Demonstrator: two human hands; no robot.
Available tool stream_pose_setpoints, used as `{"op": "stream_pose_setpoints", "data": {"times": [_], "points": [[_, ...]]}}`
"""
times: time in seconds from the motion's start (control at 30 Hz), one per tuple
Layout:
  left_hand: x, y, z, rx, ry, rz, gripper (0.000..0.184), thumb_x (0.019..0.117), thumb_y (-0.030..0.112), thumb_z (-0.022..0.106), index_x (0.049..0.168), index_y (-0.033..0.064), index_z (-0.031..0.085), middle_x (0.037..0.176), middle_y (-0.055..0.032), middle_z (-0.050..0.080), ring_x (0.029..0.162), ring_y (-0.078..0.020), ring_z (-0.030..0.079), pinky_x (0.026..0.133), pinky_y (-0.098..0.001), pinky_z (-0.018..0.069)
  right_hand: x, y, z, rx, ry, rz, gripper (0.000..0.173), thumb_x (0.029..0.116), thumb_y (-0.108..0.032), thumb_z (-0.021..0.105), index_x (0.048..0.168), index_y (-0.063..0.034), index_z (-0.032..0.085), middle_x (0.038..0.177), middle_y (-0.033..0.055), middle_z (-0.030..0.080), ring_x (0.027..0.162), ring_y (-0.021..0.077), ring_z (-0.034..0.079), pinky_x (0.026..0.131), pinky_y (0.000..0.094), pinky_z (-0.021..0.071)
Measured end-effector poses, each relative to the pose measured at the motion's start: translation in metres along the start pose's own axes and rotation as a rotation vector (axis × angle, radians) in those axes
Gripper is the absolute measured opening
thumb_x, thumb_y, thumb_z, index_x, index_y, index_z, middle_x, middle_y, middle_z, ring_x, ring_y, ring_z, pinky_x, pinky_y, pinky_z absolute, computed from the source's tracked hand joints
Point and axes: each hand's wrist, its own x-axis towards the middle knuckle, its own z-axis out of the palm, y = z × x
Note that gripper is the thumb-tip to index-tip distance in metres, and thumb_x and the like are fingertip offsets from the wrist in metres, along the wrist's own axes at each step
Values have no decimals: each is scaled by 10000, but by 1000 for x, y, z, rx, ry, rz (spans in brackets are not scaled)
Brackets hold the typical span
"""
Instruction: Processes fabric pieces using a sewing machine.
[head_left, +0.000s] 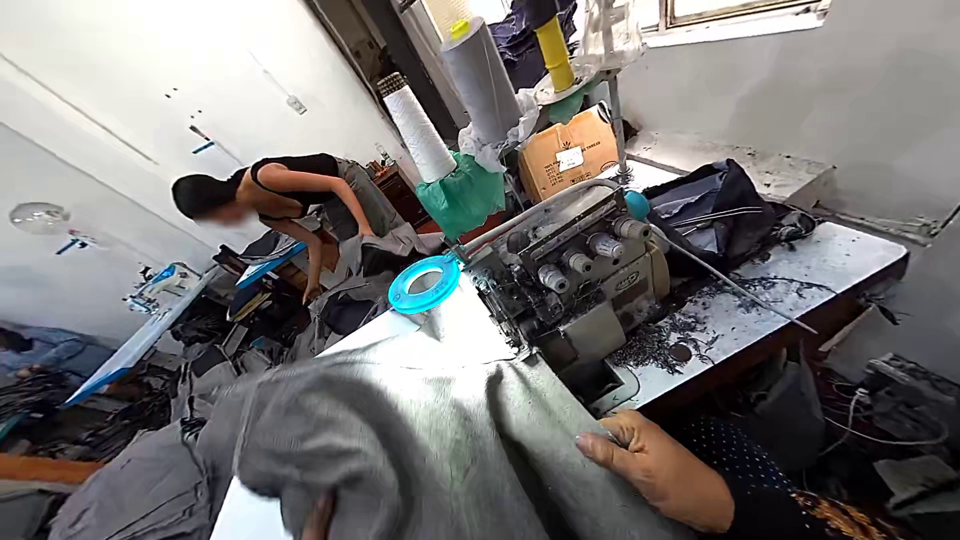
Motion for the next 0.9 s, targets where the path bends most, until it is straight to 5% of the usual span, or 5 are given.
{"op": "stream_pose_setpoints", "data": {"times": [0.2,0.4,0.77,0.9], "points": [[93,36,36,189,18,-8,333,1069,235,493,1188,-54,609,992,-76,668,852,-68,643,810,-319,547,-1,1,35,123,108,73,320,981,-185,569,662,-161,577,571,-114,559,533,-39,557,525,198,467],[150,63,70,269,85,-38,472,1060,286,553,1311,-114,558,1301,-281,603,1196,-323,591,1044,-515,436,4,-15,50,285,126,184,303,1036,-97,490,755,-140,595,577,-85,622,457,-3,561,455,175,473],[221,99,78,401,158,17,590,1015,334,630,1325,-157,522,1372,-340,536,1304,-415,506,1090,-579,364,54,-18,44,346,161,185,412,1091,-135,343,716,-150,515,478,-62,545,379,20,496,396,178,397],[229,110,76,370,187,63,582,996,302,649,1359,-130,504,1391,-311,531,1301,-376,514,1089,-551,376,43,-9,49,235,-7,197,486,1080,-207,307,651,-148,528,537,-54,596,418,31,508,420,211,402]]}}
